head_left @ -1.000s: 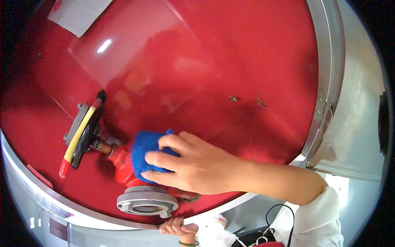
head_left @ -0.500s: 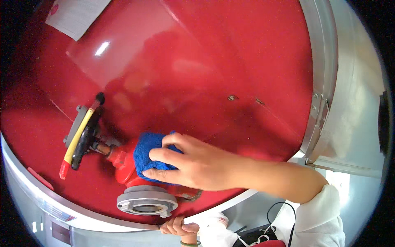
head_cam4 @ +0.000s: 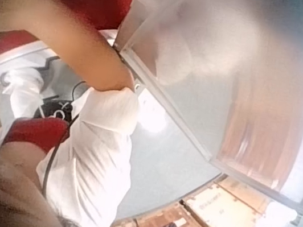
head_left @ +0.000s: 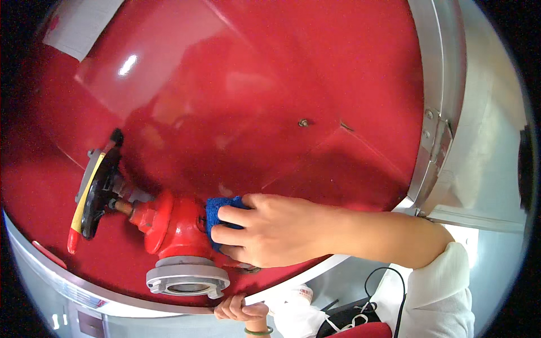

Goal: Cleaning the interior and equipment of a fire extinguisher cabinet using a cloth and brush.

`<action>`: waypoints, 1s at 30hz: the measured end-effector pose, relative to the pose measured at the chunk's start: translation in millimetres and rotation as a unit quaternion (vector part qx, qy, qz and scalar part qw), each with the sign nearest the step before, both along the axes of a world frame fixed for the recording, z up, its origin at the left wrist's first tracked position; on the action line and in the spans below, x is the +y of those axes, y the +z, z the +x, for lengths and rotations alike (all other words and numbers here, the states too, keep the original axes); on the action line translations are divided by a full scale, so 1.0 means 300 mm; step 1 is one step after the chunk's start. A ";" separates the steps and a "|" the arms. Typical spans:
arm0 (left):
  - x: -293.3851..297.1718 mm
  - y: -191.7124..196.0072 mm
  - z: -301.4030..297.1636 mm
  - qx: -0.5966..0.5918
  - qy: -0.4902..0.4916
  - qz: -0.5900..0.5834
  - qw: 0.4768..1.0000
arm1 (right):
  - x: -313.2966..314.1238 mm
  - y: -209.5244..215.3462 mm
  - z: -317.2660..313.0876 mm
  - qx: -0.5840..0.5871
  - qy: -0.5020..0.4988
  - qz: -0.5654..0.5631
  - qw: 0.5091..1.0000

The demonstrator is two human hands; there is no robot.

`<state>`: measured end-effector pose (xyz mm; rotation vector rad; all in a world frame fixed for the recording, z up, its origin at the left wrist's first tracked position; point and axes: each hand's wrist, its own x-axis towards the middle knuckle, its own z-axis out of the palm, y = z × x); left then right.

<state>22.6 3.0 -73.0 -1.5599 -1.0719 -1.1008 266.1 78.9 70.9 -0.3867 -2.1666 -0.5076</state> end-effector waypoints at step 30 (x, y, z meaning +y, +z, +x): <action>0.035 0.003 -0.051 -0.010 -0.026 0.029 0.999 | 0.062 -0.019 -0.029 0.071 -0.022 -0.139 0.988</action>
